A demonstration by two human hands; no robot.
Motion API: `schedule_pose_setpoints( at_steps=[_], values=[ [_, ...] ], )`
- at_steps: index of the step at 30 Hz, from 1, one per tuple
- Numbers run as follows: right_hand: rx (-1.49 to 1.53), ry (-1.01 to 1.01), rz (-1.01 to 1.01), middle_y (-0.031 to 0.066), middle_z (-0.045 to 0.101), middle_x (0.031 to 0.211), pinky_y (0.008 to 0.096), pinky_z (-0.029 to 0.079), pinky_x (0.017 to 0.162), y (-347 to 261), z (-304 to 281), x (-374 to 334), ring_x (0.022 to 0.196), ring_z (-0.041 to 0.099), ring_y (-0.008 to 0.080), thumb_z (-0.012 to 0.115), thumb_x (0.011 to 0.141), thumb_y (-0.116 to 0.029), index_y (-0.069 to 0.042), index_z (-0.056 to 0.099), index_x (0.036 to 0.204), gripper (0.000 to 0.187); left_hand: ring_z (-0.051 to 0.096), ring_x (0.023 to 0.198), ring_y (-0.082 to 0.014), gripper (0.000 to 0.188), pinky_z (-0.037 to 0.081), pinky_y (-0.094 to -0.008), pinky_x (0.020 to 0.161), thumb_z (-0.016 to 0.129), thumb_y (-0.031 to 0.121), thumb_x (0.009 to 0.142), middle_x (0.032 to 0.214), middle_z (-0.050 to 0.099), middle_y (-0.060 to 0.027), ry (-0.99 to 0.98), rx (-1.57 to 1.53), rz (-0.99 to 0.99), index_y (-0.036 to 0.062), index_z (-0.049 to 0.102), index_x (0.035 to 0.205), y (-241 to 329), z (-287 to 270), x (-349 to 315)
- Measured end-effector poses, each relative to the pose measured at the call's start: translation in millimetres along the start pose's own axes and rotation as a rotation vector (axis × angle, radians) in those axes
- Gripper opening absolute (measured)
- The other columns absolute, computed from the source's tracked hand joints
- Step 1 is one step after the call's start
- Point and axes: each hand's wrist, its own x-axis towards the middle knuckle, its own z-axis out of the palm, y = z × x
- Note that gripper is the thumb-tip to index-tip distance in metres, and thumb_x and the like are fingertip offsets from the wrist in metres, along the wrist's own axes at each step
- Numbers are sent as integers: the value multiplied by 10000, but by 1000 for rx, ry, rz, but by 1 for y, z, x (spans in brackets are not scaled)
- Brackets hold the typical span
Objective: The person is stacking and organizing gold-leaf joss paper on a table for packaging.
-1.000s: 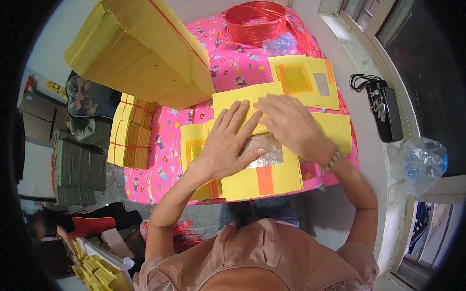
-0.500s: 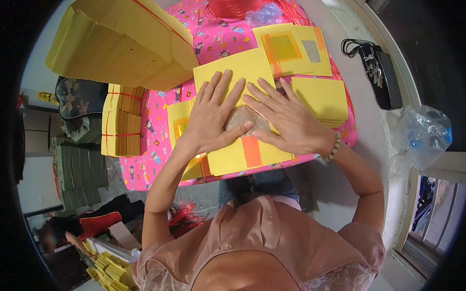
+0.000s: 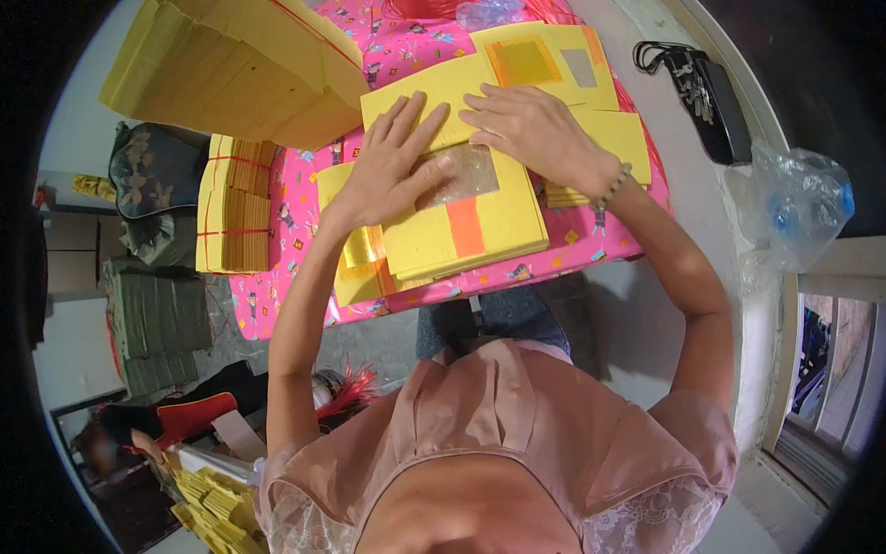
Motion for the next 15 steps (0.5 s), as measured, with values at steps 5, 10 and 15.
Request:
schedule_pose_setpoints(
  at_steps=[5, 10, 15],
  values=[
    [-105, 111, -162, 85, 715, 1179, 413, 526, 951, 15, 6, 3, 1106, 673, 257, 646, 930, -293, -81, 720, 1140, 307, 366, 1412, -409, 577, 304, -501, 1152, 529, 425, 1007, 1529, 401, -225, 114, 124, 79, 130, 442, 1494, 1, -3, 9],
    [-13, 69, -79, 111, 713, 1157, 415, 529, 933, 11, -7, 9, 1079, 678, 247, 622, 961, -305, -60, 715, 1122, 308, 567, 1254, -341, 416, 456, -451, 1031, 556, 153, 969, 1365, 597, -162, 205, 341, 69, 102, 543, 1381, 9, -10, 22],
    [402, 321, 616, 158, 689, 1173, 395, 529, 917, 10, -31, -11, 1079, 682, 247, 597, 985, -440, -16, 633, 1225, 488, 607, 1198, -313, 419, 482, -439, 990, 557, 78, 895, 1288, 634, -138, 406, 457, 166, 69, 546, 1313, 41, -15, 40]
  ],
)
